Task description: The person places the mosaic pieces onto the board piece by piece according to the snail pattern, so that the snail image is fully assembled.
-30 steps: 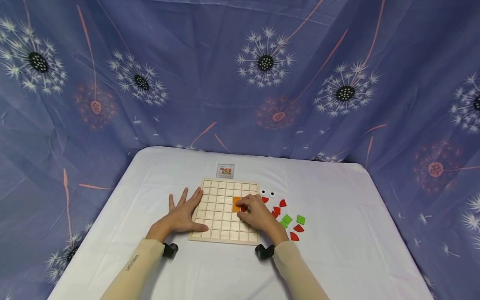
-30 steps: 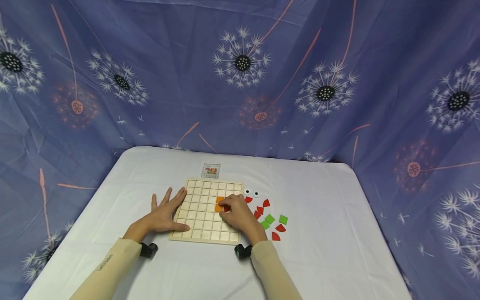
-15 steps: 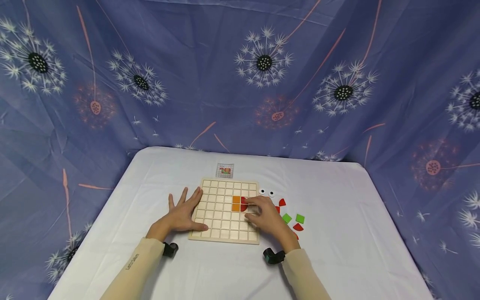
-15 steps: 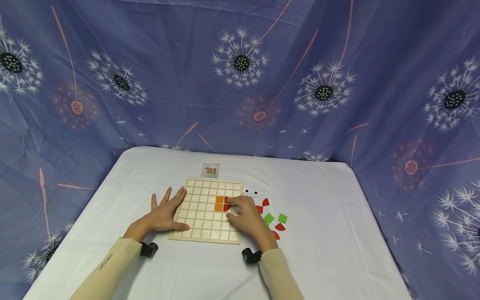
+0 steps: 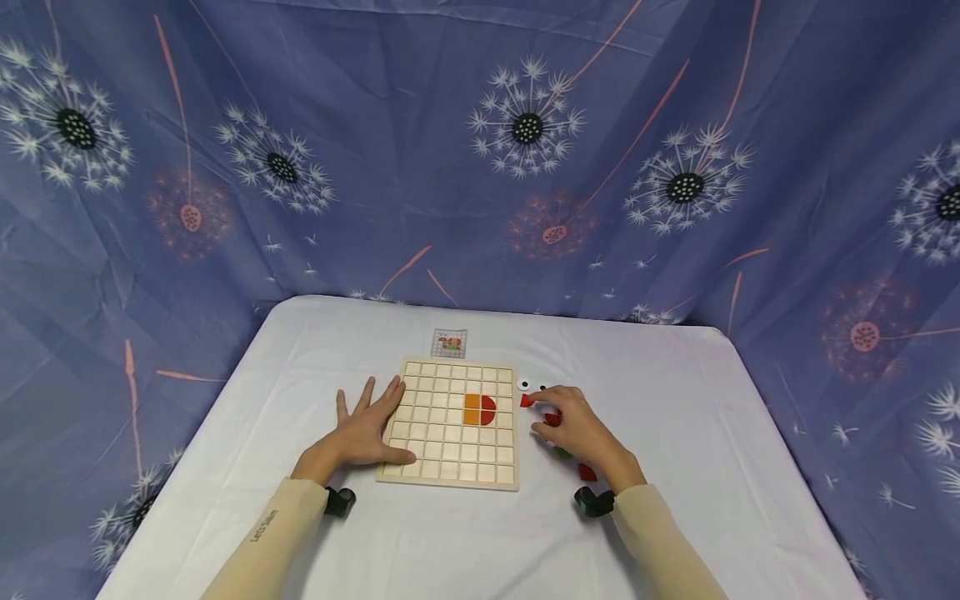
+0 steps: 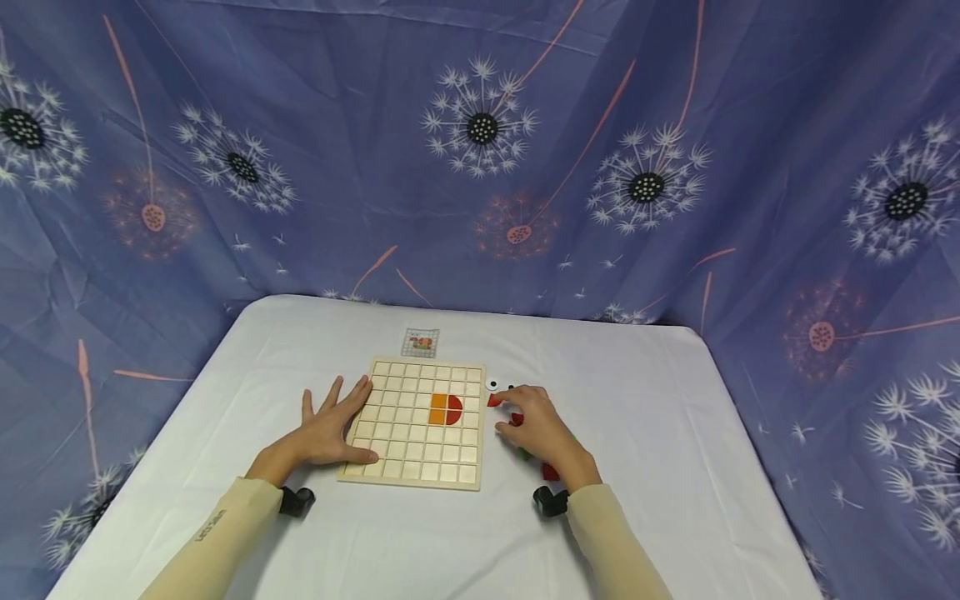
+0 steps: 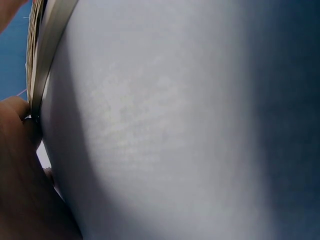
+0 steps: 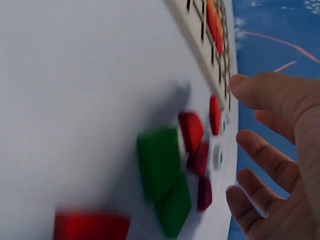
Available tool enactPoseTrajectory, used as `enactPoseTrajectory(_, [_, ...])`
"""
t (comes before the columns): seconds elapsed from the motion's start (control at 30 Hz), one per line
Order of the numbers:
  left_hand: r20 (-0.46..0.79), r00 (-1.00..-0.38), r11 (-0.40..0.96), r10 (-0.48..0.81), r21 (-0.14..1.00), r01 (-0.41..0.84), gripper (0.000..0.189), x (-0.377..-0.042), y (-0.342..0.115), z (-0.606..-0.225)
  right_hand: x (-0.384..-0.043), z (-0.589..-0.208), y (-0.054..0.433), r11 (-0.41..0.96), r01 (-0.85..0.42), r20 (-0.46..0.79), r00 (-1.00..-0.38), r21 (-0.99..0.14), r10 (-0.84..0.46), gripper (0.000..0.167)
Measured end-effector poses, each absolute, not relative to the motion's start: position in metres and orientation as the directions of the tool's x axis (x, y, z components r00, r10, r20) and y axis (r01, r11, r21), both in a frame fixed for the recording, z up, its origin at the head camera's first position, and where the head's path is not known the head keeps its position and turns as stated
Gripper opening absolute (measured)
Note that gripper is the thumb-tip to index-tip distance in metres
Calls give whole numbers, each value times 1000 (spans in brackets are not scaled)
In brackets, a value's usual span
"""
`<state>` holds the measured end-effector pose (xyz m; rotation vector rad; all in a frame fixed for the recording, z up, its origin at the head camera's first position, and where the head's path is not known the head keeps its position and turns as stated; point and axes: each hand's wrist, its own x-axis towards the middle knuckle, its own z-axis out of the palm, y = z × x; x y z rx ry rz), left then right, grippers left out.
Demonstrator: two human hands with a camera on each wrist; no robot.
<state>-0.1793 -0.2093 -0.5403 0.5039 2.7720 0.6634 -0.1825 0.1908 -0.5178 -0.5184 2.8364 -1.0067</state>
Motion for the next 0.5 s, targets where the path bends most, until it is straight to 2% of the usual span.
enactPoseTrajectory(0.5, [-156,-916,849,370,457,265,134,-178,-207,-540,-199,-524,237,762,-238,-38,-945,-602,-326,44])
